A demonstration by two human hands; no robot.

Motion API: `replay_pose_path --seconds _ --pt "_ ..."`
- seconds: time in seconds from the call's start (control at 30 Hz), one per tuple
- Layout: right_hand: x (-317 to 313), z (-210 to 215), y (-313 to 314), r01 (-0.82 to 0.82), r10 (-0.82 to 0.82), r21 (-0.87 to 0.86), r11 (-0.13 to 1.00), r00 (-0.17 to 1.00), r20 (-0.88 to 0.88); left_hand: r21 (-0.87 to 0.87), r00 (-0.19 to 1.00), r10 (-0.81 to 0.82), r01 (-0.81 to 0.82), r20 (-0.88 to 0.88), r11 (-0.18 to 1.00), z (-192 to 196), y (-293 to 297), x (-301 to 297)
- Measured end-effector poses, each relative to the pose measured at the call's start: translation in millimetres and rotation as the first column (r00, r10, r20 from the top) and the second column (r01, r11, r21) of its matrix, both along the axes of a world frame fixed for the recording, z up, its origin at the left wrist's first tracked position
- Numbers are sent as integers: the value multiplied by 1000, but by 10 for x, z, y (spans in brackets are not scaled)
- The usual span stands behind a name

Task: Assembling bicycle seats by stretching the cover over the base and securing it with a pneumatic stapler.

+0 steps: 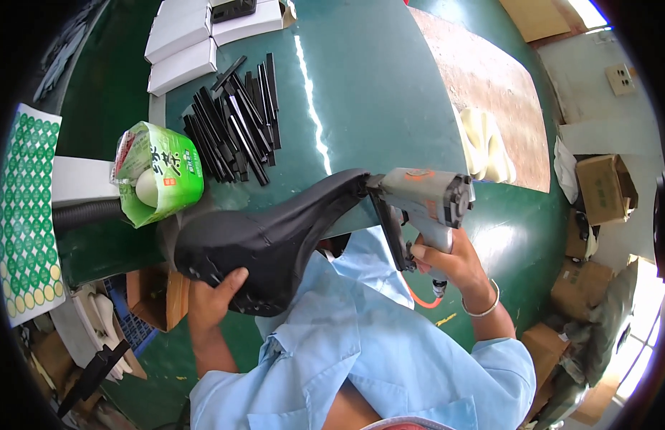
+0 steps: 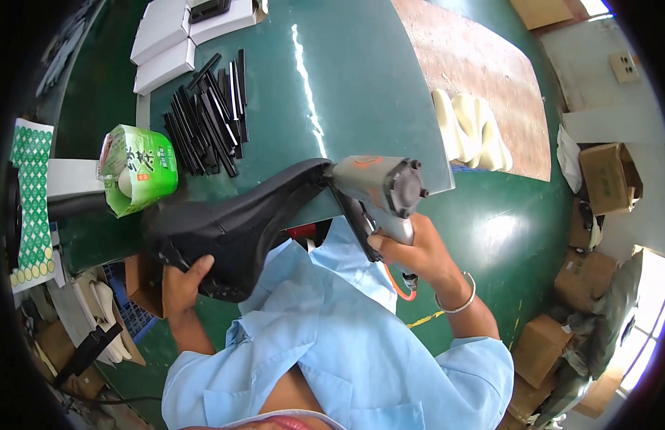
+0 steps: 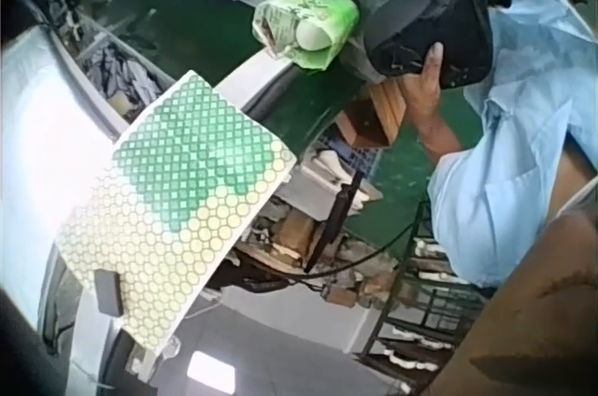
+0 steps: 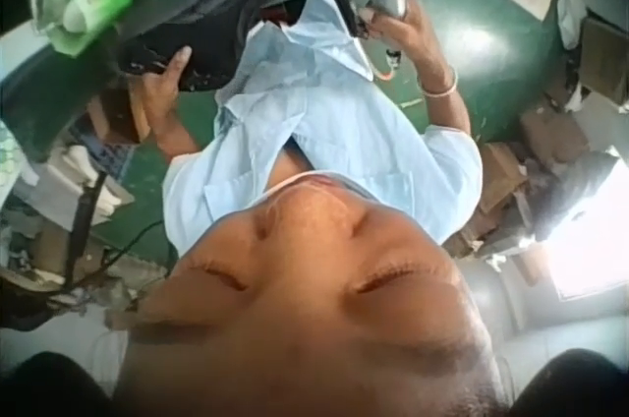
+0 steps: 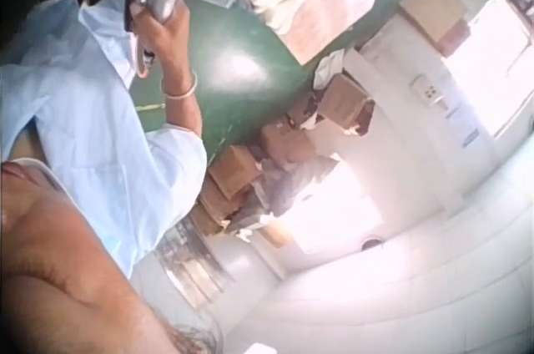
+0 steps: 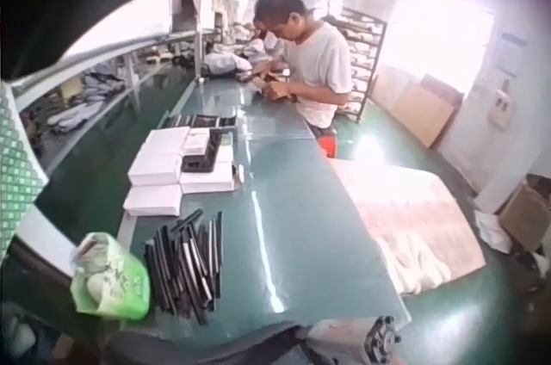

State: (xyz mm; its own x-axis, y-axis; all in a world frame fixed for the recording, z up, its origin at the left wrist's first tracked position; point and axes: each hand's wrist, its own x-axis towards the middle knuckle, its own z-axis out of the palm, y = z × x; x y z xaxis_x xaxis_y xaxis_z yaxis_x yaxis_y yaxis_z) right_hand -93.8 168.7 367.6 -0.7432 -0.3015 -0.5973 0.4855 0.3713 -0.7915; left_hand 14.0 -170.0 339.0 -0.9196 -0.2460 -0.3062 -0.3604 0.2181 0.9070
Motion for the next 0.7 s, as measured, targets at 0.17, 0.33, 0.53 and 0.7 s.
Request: replay_pose_path --seconds 0.17,0.33,0.53,0.7 --pt "240 -2 212 103 -104 -88 991 995 -5 306 991 128 -135 41 942 -179 -152 73" --pt "246 44 185 15 -16 -29 999 999 -49 328 987 160 -158 21 932 -168 -125 43" --pt "46 33 127 -192 204 90 977 968 -148 323 984 177 -177 32 930 -166 -163 10" --pt "-170 227 29 -361 394 237 902 913 -109 205 1000 -1 0 8 979 -76 -221 -49"
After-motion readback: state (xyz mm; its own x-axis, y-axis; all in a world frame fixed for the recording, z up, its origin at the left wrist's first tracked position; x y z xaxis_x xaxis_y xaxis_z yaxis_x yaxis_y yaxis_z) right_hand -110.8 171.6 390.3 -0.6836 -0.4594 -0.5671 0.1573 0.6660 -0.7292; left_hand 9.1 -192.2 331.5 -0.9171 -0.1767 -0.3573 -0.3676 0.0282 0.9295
